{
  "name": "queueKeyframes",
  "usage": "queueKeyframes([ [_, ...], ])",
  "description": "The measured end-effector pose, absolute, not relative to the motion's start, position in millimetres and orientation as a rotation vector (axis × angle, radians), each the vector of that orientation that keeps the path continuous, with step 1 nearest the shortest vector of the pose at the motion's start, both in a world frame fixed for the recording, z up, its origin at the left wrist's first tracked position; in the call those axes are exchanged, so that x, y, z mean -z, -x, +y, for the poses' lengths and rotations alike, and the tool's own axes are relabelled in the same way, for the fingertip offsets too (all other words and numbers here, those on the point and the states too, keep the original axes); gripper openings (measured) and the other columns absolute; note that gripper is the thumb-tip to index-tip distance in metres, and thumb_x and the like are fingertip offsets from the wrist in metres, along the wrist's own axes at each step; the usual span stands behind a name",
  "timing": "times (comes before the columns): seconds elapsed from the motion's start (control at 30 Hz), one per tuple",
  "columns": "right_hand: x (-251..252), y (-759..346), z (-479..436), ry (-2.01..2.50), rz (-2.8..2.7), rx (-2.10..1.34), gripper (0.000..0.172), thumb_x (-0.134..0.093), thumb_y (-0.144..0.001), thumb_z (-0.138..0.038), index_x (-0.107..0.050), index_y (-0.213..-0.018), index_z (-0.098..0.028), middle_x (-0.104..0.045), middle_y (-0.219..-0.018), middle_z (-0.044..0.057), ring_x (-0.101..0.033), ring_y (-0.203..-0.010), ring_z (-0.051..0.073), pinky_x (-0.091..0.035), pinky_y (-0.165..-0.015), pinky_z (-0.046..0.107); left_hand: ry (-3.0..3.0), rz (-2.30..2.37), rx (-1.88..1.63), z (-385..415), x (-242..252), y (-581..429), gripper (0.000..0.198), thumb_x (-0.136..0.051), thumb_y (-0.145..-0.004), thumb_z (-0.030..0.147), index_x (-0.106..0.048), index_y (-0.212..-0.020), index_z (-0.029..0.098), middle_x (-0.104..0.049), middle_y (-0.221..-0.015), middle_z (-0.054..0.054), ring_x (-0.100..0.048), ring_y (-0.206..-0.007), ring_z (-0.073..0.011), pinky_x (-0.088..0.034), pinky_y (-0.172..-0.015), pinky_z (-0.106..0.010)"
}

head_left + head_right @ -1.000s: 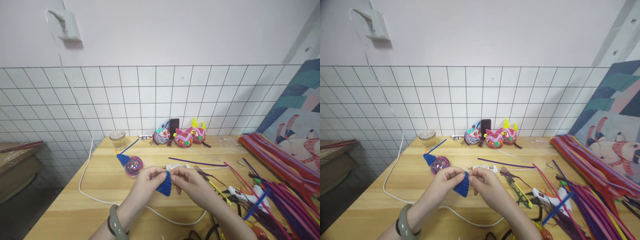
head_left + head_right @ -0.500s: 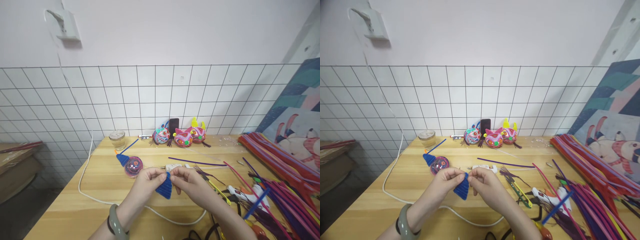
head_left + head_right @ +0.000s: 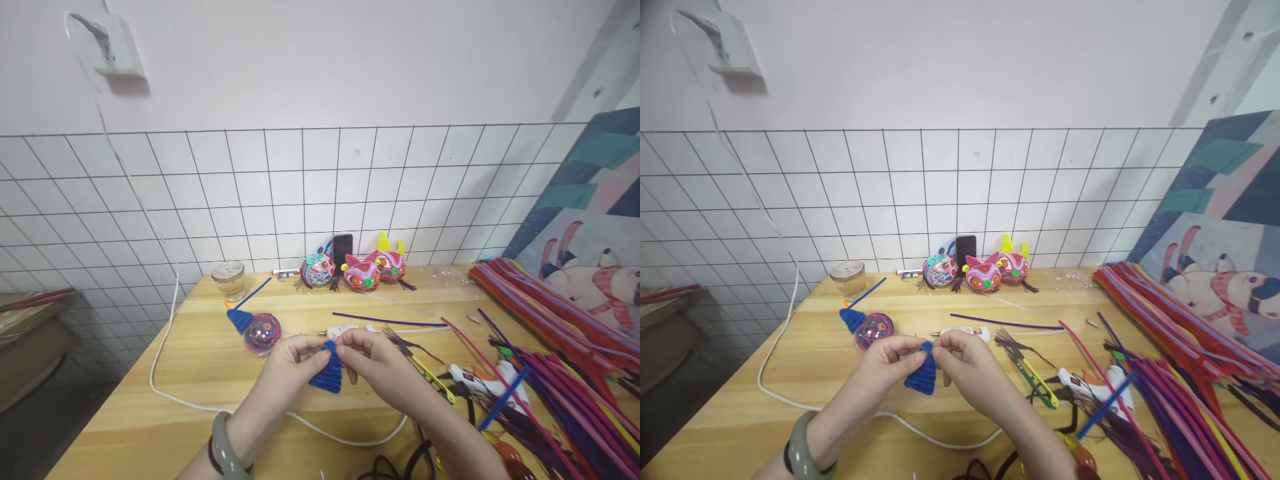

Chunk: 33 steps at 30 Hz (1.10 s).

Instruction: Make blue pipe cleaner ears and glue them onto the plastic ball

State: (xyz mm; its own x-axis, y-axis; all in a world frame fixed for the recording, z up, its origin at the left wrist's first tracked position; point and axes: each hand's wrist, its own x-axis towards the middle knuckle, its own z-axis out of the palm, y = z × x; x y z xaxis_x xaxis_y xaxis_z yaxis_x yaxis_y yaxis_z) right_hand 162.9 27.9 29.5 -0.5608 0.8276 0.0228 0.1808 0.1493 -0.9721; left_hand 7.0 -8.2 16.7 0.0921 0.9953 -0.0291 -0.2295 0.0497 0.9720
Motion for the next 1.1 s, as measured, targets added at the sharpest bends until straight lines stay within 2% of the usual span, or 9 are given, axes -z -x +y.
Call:
queueKeyframes([
  [0.17, -32.7, -167.5, 29.7, 0.944, -1.89, -1.394, 0.025, -0.047, -0.082, -0.031, -0.049, -0.061, -0.018, -0.045, -0.051, -0.005, -0.044, -0.048, 0.009, -0.036, -0.05, 0.021, -0.928, 1.002, -1.253, -7.6, -15.3, -4.8, 0.02, -0.077, -0.06, 0.027, -0.072, -0.076, 0.016, -0.071, -0.065, -0.003, -0.059, -0.059, -0.012, -0.043, -0.06, -0.022],
  [0.33, -34.4, -188.6, 44.0, 1.067, -1.82, -1.341, 0.023, -0.048, -0.081, -0.038, -0.053, -0.074, -0.018, -0.047, -0.053, -0.005, -0.044, -0.044, 0.01, -0.034, -0.044, 0.021, -0.804, 1.001, -1.276, -6.6, -17.2, -1.6, 0.02, -0.079, -0.057, 0.024, -0.071, -0.074, 0.015, -0.07, -0.066, -0.002, -0.058, -0.06, -0.0096, -0.042, -0.059, -0.019],
  [0.5, -37.0, -221.5, 64.8, 1.383, -2.012, -0.882, 0.023, -0.046, -0.08, -0.036, -0.056, -0.071, -0.018, -0.053, -0.058, -0.002, -0.051, -0.053, 0.014, -0.036, -0.049, 0.024, -0.802, 1.059, -1.296, -3.3, -16.6, 2.7, 0.02, -0.078, -0.058, 0.025, -0.071, -0.073, 0.015, -0.07, -0.067, -0.002, -0.058, -0.059, -0.0091, -0.041, -0.058, -0.018],
  [0.57, -30.1, -230.2, 72.2, 1.499, -2.062, -0.794, 0.022, -0.052, -0.075, -0.033, -0.056, -0.061, -0.018, -0.056, -0.056, 0.0, -0.052, -0.054, 0.016, -0.035, -0.05, 0.025, -0.817, 1.093, -1.313, -1.8, -15.2, 5.6, 0.021, -0.079, -0.057, 0.026, -0.071, -0.074, 0.015, -0.071, -0.069, -0.002, -0.059, -0.061, -0.0101, -0.042, -0.059, -0.019],
  [0.7, -3.7, -230.8, 80.2, 1.674, -2.102, -0.785, 0.022, -0.06, -0.066, -0.025, -0.053, -0.046, -0.019, -0.054, -0.046, 0.0, -0.053, -0.05, 0.017, -0.032, -0.049, 0.027, -0.854, 1.155, -1.354, 1.8, -12.8, 13.0, 0.023, -0.077, -0.059, 0.029, -0.07, -0.076, 0.015, -0.071, -0.071, -0.004, -0.06, -0.062, -0.0124, -0.043, -0.059, -0.021],
  [0.77, 9.1, -224.6, 80.3, 1.757, -2.116, -0.784, 0.02, -0.063, -0.06, -0.021, -0.051, -0.044, -0.019, -0.054, -0.045, 0.001, -0.053, -0.049, 0.018, -0.032, -0.048, 0.027, -0.861, 1.192, -1.386, 3.6, -12.9, 16.2, 0.024, -0.077, -0.059, 0.029, -0.07, -0.077, 0.015, -0.07, -0.069, -0.003, -0.058, -0.057, -0.0107, -0.041, -0.053, -0.02],
  [0.93, 24.6, -210.2, 78.3, 1.853, -2.116, -0.798, 0.012, -0.064, -0.051, -0.017, -0.052, -0.049, -0.02, -0.061, -0.06, 0.005, -0.058, -0.061, 0.022, -0.032, -0.05, 0.028, -0.825, 1.176, -1.447, 3.7, -18.7, 16.8, 0.025, -0.079, -0.056, 0.027, -0.069, -0.074, 0.014, -0.064, -0.056, 0.003, -0.043, -0.039, -0.0028, -0.032, -0.038, -0.015],
  [1.1, 26.5, -208.3, 81.6, 1.792, -2.075, -1.071, 0.011, -0.06, -0.053, -0.016, -0.053, -0.045, -0.02, -0.055, -0.046, -0.001, -0.052, -0.048, 0.016, -0.031, -0.044, 0.025, -0.702, 1.152, -1.443, 0.5, -25.5, 12.5, 0.027, -0.081, -0.052, 0.023, -0.067, -0.074, 0.013, -0.069, -0.064, -0.002, -0.058, -0.049, -0.0093, -0.044, -0.04, -0.017],
])
